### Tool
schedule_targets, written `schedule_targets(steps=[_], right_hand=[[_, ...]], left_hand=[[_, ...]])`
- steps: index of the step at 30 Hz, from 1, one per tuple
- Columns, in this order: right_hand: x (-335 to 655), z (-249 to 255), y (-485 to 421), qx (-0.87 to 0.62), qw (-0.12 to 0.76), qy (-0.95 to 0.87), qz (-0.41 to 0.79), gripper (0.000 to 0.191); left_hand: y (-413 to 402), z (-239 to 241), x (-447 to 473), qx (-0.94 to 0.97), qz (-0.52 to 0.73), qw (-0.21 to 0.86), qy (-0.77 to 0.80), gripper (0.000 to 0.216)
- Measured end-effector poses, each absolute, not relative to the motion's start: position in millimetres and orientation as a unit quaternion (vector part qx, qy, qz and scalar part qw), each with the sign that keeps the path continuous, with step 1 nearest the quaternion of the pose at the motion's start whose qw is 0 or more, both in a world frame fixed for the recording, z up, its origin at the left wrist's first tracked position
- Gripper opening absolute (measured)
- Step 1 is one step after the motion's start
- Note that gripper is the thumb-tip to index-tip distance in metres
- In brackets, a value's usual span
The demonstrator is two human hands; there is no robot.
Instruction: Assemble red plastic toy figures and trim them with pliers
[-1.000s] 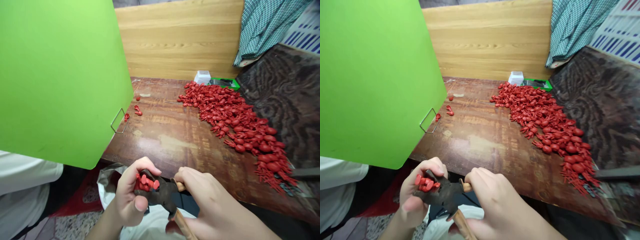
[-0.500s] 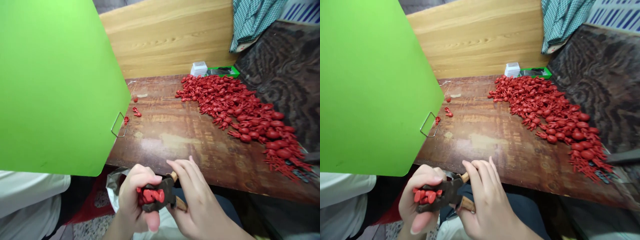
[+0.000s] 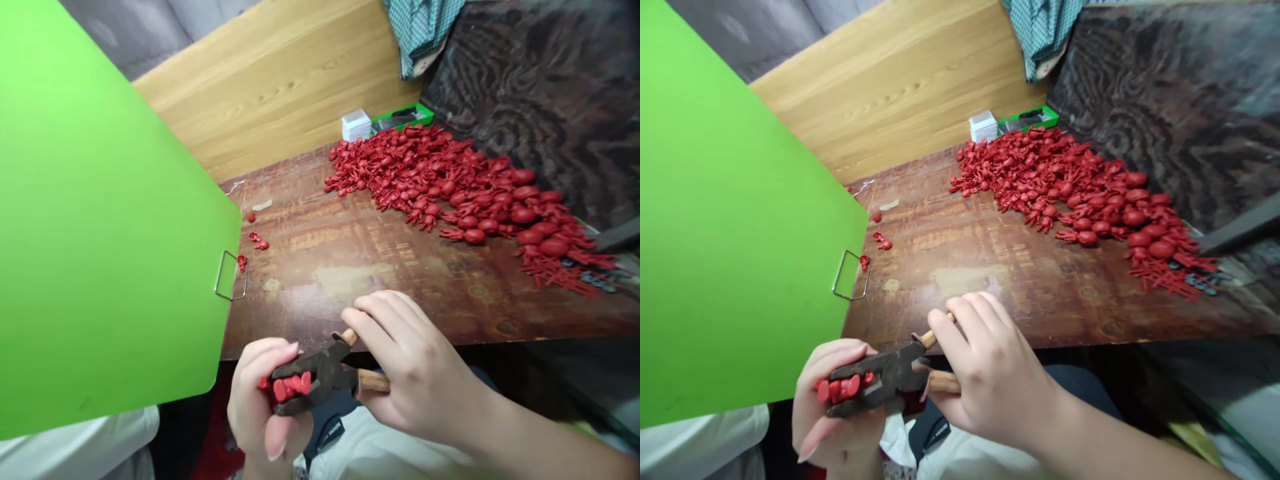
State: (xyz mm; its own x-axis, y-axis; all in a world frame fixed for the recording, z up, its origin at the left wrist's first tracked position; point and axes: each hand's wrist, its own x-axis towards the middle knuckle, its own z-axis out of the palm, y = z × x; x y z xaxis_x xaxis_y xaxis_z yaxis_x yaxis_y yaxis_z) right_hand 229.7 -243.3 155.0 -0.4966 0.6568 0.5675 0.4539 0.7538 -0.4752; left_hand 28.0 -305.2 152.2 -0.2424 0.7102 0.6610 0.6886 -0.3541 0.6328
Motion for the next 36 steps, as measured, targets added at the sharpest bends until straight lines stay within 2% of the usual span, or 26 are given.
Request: schedule_targets(steps=[3, 6, 12, 15, 19, 23, 26, 30, 36], right_hand=[[227, 159, -241, -0.326, 0.387, -0.852, 0.136, 0.015], [225, 160, -239, -0.331, 0.391, -0.848, 0.138, 0.007], [223, 156, -239, -0.34, 0.405, -0.835, 0.15, 0.007], [224, 151, -236, -0.349, 0.406, -0.825, 0.183, 0.012], [223, 140, -228, -0.312, 0.43, -0.808, 0.254, 0.016], [221, 130, -221, -0.296, 0.456, -0.779, 0.312, 0.012], [220, 124, -219, -0.301, 0.466, -0.774, 0.304, 0.008], [219, 120, -221, -0.305, 0.464, -0.772, 0.309, 0.004], [219, 118, -227, -0.296, 0.465, -0.766, 0.331, 0.003]], left_hand=[[-300, 162, 33, 0.63, 0.577, -0.049, 0.518, 0.062], [-297, 169, 38, 0.636, 0.571, -0.081, 0.513, 0.057], [-293, 177, 45, 0.635, 0.549, -0.142, 0.525, 0.052], [-292, 187, 46, 0.664, 0.513, -0.098, 0.535, 0.05], [-294, 202, 42, 0.694, 0.474, 0.04, 0.541, 0.051], [-292, 206, 39, 0.709, 0.437, 0.1, 0.545, 0.051], [-289, 203, 42, 0.717, 0.428, 0.111, 0.539, 0.035], [-287, 198, 47, 0.722, 0.43, 0.075, 0.536, 0.019], [-286, 191, 48, 0.735, 0.41, 0.055, 0.538, 0.019]])
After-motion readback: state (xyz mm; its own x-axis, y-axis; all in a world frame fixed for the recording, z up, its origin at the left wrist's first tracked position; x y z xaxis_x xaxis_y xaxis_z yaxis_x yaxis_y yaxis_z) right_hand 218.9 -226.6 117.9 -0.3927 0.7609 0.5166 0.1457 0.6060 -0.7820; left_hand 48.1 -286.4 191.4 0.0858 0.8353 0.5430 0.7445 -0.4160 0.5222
